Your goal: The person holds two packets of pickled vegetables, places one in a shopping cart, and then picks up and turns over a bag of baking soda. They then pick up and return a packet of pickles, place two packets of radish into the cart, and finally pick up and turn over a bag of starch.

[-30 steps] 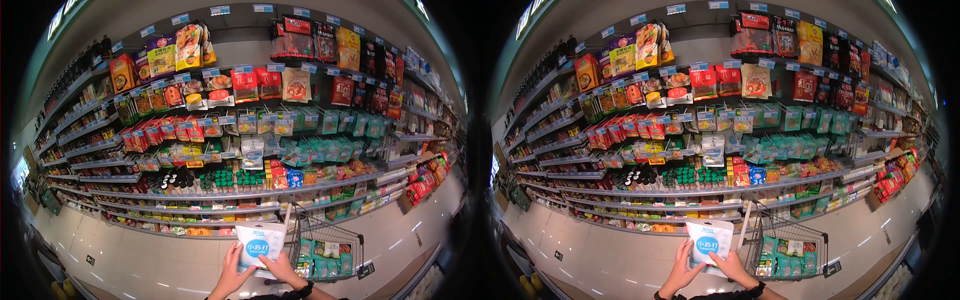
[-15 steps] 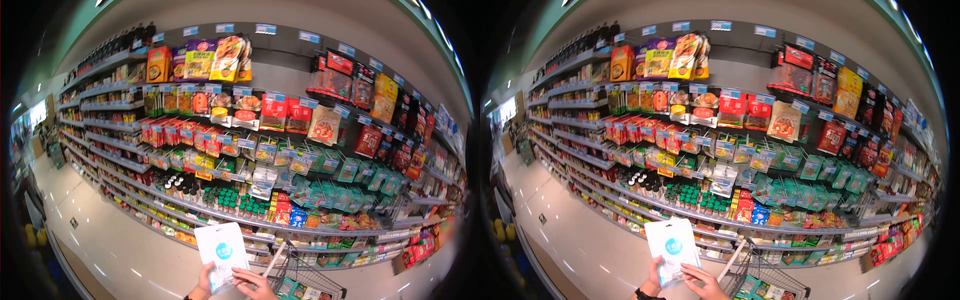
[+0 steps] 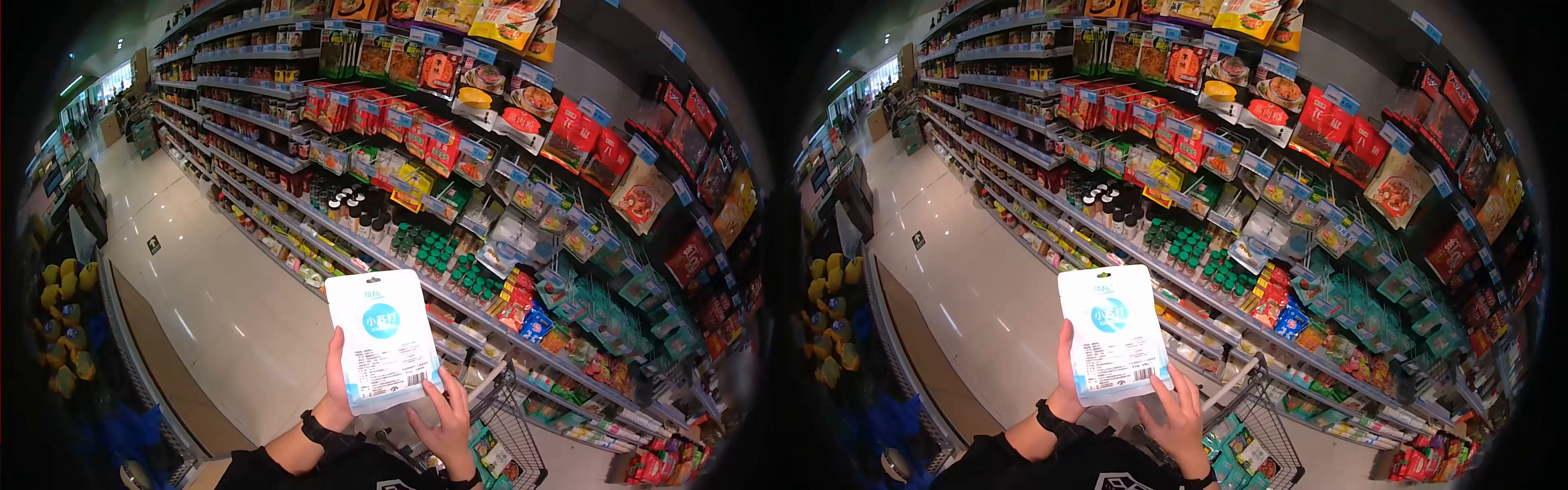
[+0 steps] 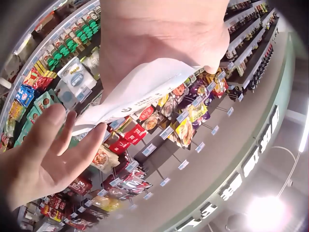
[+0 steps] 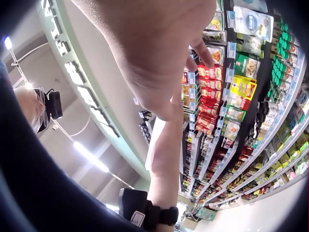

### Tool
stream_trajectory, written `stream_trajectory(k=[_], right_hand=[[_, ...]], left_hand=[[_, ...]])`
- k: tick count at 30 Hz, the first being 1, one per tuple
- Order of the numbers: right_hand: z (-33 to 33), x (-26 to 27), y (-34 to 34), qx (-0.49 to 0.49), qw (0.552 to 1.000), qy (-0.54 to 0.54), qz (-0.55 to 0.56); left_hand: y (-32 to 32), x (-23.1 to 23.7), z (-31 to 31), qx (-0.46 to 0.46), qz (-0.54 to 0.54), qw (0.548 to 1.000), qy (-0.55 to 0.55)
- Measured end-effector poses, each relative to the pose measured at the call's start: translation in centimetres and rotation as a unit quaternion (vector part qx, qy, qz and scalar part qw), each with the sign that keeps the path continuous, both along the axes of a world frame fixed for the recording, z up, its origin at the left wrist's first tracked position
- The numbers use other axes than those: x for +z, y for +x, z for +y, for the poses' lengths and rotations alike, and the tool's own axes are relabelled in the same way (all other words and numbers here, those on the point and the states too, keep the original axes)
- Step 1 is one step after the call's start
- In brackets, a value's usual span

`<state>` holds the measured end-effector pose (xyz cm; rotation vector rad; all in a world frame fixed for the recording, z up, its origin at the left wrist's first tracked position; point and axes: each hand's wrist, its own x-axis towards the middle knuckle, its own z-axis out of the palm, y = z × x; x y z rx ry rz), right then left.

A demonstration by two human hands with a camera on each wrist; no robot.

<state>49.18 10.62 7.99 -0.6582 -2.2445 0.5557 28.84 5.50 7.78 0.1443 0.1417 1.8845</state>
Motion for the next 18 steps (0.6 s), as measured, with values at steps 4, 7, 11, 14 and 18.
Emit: stream_trajectory(k=[4, 7, 11, 14, 18], right_hand=[[1.0, -0.1, -4.7, -0.028, 0.998, 0.046, -0.026], [2.0, 0.1, -8.8, -0.049, 0.998, 0.029, -0.008], [4.3, -1.2, -12.9, -0.086, 0.994, 0.066, -0.007], [8.0, -6.8, -11.2, -0.220, 0.975, -0.017, -0.019], [8.5, -23.3, -1.4, -0.416, 0.867, -0.150, -0.228]], left_hand=[[-4.6, 0.2, 1.7, 0.011, -0.002, 1.000, -0.007], [-8.7, 0.6, 2.6, -0.002, -0.013, 1.000, 0.009], [-14.2, 1.4, 3.1, -0.028, -0.037, 0.998, 0.040], [-18.4, 1.0, 3.4, -0.042, -0.049, 0.997, 0.042], [-21.7, -1.6, 3.2, -0.087, -0.047, 0.995, -0.021]])
